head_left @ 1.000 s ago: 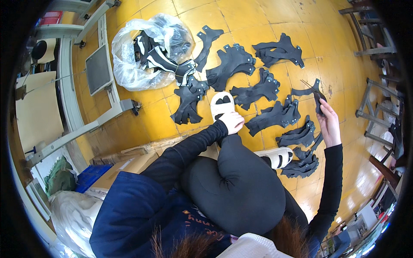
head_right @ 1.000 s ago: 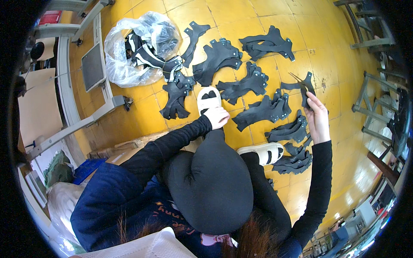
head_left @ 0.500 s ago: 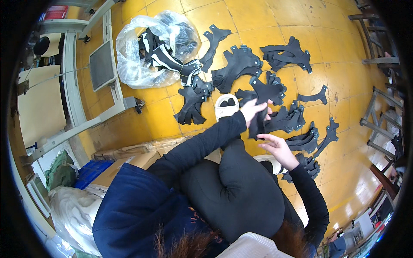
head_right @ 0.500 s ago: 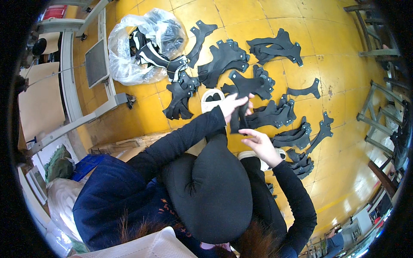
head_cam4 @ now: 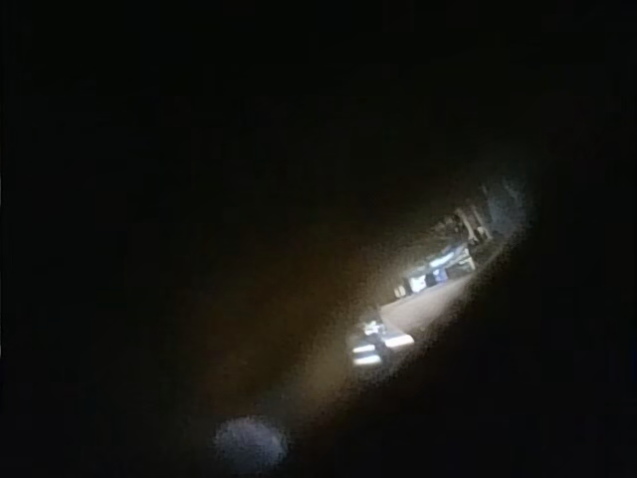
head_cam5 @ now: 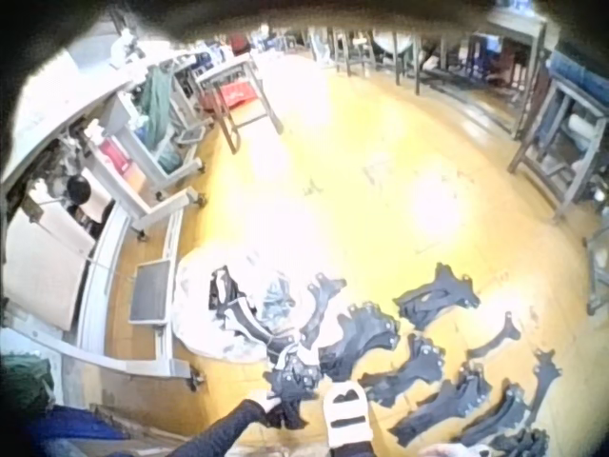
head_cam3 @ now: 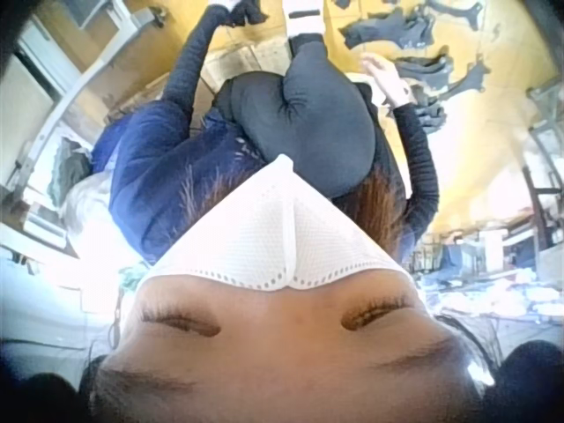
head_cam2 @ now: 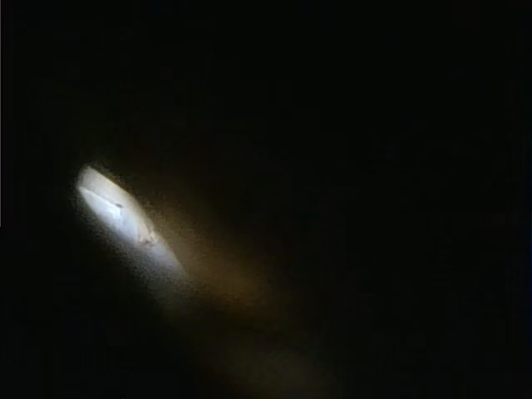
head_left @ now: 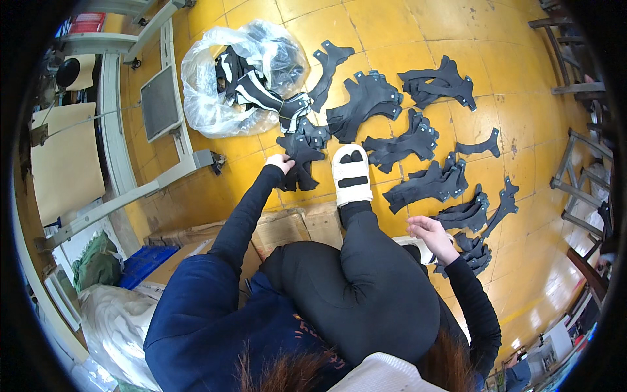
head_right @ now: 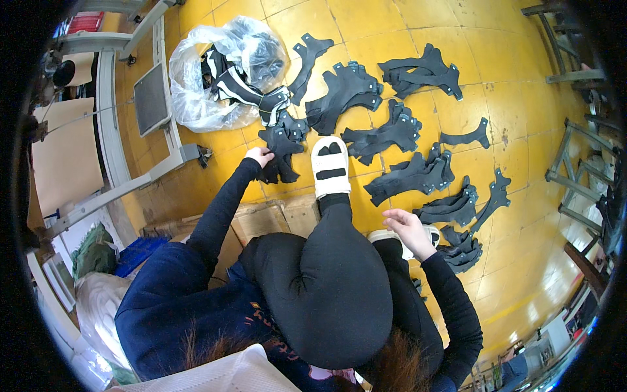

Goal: The person sits on the floor and sorts black plastic parts, picking them up, inspecting them, and placing them into a plastic bag. The person handles the parts one by one, occasionally stacking them before bagging.

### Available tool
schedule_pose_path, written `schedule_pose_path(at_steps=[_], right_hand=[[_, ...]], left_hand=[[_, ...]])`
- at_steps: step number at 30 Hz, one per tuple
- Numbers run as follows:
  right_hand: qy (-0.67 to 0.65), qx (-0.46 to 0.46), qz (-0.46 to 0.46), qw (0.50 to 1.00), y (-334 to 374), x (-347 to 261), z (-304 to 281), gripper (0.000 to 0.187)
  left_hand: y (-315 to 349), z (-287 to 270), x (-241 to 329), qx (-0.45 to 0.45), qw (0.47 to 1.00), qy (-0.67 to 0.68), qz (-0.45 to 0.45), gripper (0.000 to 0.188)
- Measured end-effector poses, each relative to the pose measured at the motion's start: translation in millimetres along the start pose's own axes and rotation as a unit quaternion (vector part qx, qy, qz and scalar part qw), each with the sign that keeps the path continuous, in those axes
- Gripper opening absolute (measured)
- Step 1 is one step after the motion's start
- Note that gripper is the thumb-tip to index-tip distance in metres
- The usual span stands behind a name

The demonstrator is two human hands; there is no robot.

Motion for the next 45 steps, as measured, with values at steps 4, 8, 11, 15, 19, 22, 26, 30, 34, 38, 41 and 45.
schedule_pose_path(at_steps=[4,8,11,15,19,22,26,30,34,38,41,45], right_hand=[[-0.016,0.006,-0.02,1.0,0.2,-3.9,-2.3,0.024],[-0.035,0.017,-0.036,0.999,-5.0,-6.2,-7.0,0.023],[-0.02,0.023,-0.051,0.998,-2.3,-16.7,-8.0,0.023],[0.031,0.059,-0.099,0.993,17.7,-39.5,-15.8,0.023],[0.189,0.255,-0.241,0.917,63.4,-62.8,-39.0,0.019],[0.145,0.406,-0.304,0.849,104.9,-74.6,-40.1,0.015],[0.105,0.49,-0.322,0.804,156.4,-72.8,-41.1,0.013],[0.212,0.532,-0.409,0.71,212.0,-119.1,-22.7,0.017],[0.29,0.542,-0.51,0.602,269.0,-162.9,11.1,0.023],[0.251,0.564,-0.553,0.559,307.8,-170.5,27.5,0.023],[0.177,0.61,-0.567,0.525,331.6,-151.5,25.3,0.018],[0.076,0.65,-0.547,0.522,359.0,-119.4,16.9,0.016]], left_hand=[[6.7,-46.0,46.3,0.246,0.962,-0.037,0.116,0.028],[-24.5,-93.1,87.6,0.356,0.883,-0.154,0.265,0.038],[-61.7,-96.1,82.8,0.272,0.873,-0.351,0.2,0.043],[-79.0,-115.3,74.0,0.197,0.833,-0.467,0.221,0.035],[-36.9,-152.3,103.1,0.307,0.853,-0.313,0.284,0.054],[3.6,-181.3,113.7,0.41,0.851,-0.147,0.294,0.053],[77.9,-203.2,183.0,0.016,0.88,0.325,0.346,0.064],[164.0,-197.1,293.2,-0.191,0.735,0.383,0.527,0.044],[247.7,-172.2,383.5,-0.369,0.626,0.395,0.562,0.061],[319.4,-135.4,451.4,-0.501,0.586,0.343,0.536,0.054],[354.7,-103.6,481.1,-0.465,0.61,0.28,0.578,0.047],[400.1,-84.8,498.9,-0.352,0.684,0.085,0.634,0.053]])
Point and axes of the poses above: each hand's wrist, its own y-axis away from the middle knuckle, its own z-axis out of the palm, x = y × z, the point moved 3 cm from there along -y, towards the middle knuckle, and after that the axes turned 2 degrees about -z, right-handed, at the moved point
